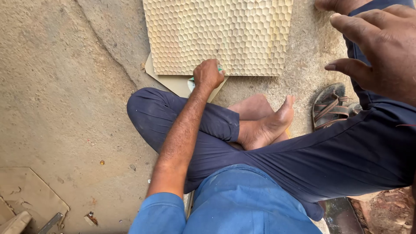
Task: The person sits on the ground and rubs a green abrasive pad by hand over the textured honeycomb-pattern surface of a square tile, moving the pad along the edges and across the face while steadying the tile with the other hand.
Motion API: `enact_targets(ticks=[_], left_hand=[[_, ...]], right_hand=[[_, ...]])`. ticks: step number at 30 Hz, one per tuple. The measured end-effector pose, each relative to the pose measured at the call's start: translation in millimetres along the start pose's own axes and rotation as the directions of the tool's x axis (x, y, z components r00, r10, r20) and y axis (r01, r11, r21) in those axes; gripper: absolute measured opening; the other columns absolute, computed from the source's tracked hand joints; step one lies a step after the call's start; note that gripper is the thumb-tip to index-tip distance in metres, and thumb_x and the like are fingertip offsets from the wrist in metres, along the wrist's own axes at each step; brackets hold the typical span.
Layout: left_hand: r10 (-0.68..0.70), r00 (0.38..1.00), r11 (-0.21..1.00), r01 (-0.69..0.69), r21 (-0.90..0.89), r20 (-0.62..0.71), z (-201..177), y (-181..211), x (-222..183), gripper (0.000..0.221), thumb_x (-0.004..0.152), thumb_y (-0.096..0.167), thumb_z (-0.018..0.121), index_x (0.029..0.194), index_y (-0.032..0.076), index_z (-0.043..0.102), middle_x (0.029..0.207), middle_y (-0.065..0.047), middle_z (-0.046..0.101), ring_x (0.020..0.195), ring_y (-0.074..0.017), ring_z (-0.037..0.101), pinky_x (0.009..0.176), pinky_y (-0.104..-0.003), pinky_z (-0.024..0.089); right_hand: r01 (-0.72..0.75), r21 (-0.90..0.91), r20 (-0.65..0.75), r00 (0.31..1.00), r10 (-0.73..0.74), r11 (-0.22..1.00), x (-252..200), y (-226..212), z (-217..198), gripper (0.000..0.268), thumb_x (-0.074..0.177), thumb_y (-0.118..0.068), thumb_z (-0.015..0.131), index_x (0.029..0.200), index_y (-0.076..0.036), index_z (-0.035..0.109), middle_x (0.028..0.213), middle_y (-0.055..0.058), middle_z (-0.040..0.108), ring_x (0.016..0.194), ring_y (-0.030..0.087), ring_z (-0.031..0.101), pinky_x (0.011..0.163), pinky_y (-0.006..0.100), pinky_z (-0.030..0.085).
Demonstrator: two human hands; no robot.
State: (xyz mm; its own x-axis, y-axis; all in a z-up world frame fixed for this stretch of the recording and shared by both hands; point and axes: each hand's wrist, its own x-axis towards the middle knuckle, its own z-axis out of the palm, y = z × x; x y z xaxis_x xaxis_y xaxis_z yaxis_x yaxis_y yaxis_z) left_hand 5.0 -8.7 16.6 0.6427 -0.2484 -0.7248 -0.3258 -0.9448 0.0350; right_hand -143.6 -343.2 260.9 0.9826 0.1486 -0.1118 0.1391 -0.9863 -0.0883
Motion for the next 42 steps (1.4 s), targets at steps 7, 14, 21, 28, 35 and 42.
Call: enact_targets(ticks=[7,14,21,28,35,42], left_hand=[[0.062,0.994,0.998,-0.064,-0.025,-0.092,9.6,-5.7,2.2,0.047,0.087,0.039,0.08,0.122,0.01,0.071,0.111,-0.011,0.073,0.101,-0.0251,0.071,0.09,-0.044,0.056],[0.135,0.975,0.99,-0.141,-0.022,-0.179,15.0,-8.2,8.5,0.042,0.083,0.033,0.082,0.119,0.014,0.075,0.109,-0.013,0.074,0.101,-0.0288,0.071,0.09,-0.044,0.056],[0.089,0.994,0.995,-0.092,-0.04,-0.058,17.0,-4.9,10.4,0.039,0.088,0.033,0.078,0.121,0.014,0.071,0.098,-0.008,0.074,0.088,-0.0205,0.071,0.083,-0.041,0.057],[0.05,0.997,0.999,-0.051,-0.016,-0.065,16.7,-5.8,23.3,0.022,0.086,0.026,0.078,0.103,0.014,0.072,0.096,-0.006,0.07,0.09,-0.0205,0.069,0.083,-0.04,0.057],[0.155,0.978,0.988,-0.151,0.038,-0.138,1.4,-3.0,2.8,0.037,0.082,0.032,0.081,0.112,0.011,0.075,0.109,-0.014,0.073,0.103,-0.0296,0.07,0.091,-0.044,0.055],[0.122,0.992,0.988,-0.118,0.101,-0.035,7.0,-3.4,6.0,0.037,0.089,0.038,0.078,0.117,0.014,0.073,0.101,-0.007,0.073,0.097,-0.0224,0.071,0.091,-0.042,0.057]], right_hand=[[0.036,0.092,-0.077,0.997,-0.029,0.995,4.5,-7.7,-10.5,0.08,0.068,-0.039,0.085,0.135,0.001,0.066,0.117,0.018,0.074,0.106,0.031,0.073,0.095,0.04,0.056],[0.034,-0.031,-0.017,0.999,-0.035,0.999,4.4,-8.5,-6.4,0.083,0.068,-0.048,0.083,0.137,-0.004,0.068,0.119,0.014,0.075,0.104,0.027,0.074,0.092,0.037,0.058],[0.028,-0.087,-0.023,0.999,-0.03,0.996,0.9,-4.6,-1.3,0.084,0.07,-0.051,0.083,0.139,-0.005,0.068,0.116,0.013,0.076,0.104,0.025,0.075,0.089,0.035,0.06],[0.045,-0.024,-0.088,0.995,-0.046,0.999,-1.7,-2.1,-4.1,0.077,0.072,-0.043,0.084,0.135,-0.001,0.069,0.119,0.015,0.075,0.105,0.026,0.075,0.089,0.036,0.06],[0.031,0.074,-0.099,0.995,-0.024,0.997,-4.8,-4.8,-10.7,0.074,0.073,-0.038,0.085,0.134,0.001,0.068,0.121,0.017,0.074,0.104,0.029,0.074,0.086,0.038,0.06],[0.048,0.108,-0.111,0.993,-0.036,0.993,-3.1,-1.9,-9.7,0.075,0.07,-0.034,0.088,0.132,0.003,0.068,0.12,0.018,0.073,0.105,0.03,0.073,0.087,0.038,0.059]])
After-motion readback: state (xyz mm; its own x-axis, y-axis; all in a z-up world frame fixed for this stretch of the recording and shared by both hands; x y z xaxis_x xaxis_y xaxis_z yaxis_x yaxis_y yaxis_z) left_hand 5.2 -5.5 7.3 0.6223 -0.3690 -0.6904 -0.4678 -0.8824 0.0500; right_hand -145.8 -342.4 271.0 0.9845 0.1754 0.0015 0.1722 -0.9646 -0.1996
